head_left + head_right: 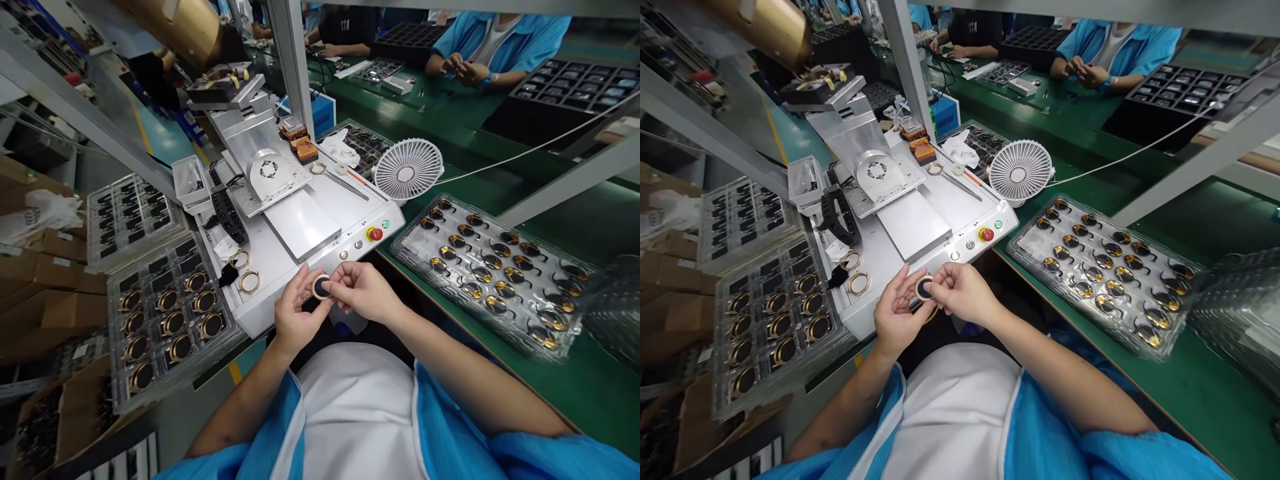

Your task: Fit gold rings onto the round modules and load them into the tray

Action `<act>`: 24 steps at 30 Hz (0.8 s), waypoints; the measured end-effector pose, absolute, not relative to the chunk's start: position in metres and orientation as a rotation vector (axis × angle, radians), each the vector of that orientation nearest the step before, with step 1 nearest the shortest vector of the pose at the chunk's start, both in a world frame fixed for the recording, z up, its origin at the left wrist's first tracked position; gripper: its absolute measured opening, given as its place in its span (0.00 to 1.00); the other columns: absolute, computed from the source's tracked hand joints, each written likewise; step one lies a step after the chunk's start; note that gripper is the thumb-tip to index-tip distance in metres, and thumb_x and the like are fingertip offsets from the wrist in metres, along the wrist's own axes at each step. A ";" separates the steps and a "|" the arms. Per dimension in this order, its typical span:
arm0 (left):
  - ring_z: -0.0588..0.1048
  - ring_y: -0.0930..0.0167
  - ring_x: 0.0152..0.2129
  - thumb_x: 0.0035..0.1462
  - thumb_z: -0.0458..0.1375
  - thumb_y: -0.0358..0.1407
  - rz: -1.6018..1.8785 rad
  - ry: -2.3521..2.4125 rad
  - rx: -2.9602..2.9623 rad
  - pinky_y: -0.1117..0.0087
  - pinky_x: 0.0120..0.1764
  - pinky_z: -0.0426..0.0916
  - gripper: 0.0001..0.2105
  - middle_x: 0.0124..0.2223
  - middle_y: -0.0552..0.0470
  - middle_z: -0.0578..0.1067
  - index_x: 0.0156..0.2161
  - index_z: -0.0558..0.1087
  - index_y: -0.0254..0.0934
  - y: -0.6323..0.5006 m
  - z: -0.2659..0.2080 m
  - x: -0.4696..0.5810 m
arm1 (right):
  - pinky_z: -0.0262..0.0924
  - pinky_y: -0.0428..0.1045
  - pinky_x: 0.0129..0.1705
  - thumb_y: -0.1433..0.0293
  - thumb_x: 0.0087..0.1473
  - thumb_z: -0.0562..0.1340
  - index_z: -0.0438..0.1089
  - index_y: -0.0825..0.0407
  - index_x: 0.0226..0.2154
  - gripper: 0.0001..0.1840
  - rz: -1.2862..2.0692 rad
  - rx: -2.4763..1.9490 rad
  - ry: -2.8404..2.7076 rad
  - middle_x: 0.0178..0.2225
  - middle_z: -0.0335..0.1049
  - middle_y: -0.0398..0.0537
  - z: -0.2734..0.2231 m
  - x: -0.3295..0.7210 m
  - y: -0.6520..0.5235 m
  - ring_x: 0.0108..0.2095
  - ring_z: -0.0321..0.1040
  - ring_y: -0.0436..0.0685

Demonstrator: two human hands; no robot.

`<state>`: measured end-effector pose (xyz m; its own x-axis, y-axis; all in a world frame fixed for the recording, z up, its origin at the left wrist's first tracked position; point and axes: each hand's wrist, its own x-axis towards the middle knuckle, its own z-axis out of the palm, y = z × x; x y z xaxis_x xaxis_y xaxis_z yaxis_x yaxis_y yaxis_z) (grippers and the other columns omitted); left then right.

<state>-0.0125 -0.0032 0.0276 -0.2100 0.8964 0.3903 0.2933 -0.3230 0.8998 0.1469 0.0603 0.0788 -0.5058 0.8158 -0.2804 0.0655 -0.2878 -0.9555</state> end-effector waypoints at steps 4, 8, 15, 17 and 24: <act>0.82 0.62 0.50 0.54 0.70 0.29 1.573 1.392 1.570 0.65 0.50 0.79 0.35 0.56 0.39 0.81 0.66 0.66 0.40 -0.005 0.029 -0.012 | 0.57 0.41 0.16 0.59 0.51 0.69 0.66 0.51 0.27 0.15 1.796 -1.144 -1.453 0.18 0.70 0.40 0.079 0.145 0.060 0.15 0.63 0.48; 0.82 0.62 0.50 0.54 0.70 0.30 1.583 1.403 1.576 0.64 0.50 0.79 0.35 0.55 0.40 0.81 0.66 0.66 0.40 -0.005 0.030 -0.011 | 0.57 0.41 0.17 0.61 0.51 0.68 0.65 0.51 0.27 0.14 1.748 -1.160 -1.487 0.18 0.70 0.40 0.079 0.147 0.059 0.15 0.64 0.48; 0.82 0.61 0.49 0.52 0.72 0.30 1.557 1.346 1.589 0.63 0.50 0.80 0.38 0.56 0.40 0.80 0.67 0.64 0.42 -0.008 0.024 0.002 | 0.59 0.44 0.17 0.56 0.46 0.73 0.66 0.50 0.30 0.20 1.820 -1.146 -1.378 0.22 0.68 0.40 0.069 0.158 0.055 0.19 0.62 0.49; 0.82 0.61 0.50 0.53 0.72 0.30 1.473 1.289 1.644 0.60 0.52 0.79 0.39 0.58 0.39 0.79 0.68 0.64 0.43 -0.009 0.022 0.005 | 0.60 0.46 0.20 0.52 0.46 0.72 0.66 0.50 0.29 0.22 1.769 -1.176 -1.382 0.23 0.69 0.42 0.067 0.181 0.052 0.21 0.62 0.51; 0.80 0.59 0.51 0.55 0.69 0.31 1.355 1.275 1.718 0.55 0.56 0.77 0.21 0.54 0.43 0.80 0.55 0.77 0.41 -0.005 0.016 -0.006 | 0.60 0.59 0.32 0.57 0.56 0.67 0.71 0.44 0.29 0.10 0.555 -2.198 -1.206 0.33 0.76 0.67 0.059 0.378 -0.008 0.32 0.73 0.64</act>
<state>-0.0058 -0.0047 0.0165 0.0175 0.9279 0.3724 0.3158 -0.3585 0.8785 0.3775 -0.0078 0.0591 0.5080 0.8571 -0.0858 0.6224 -0.4341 -0.6513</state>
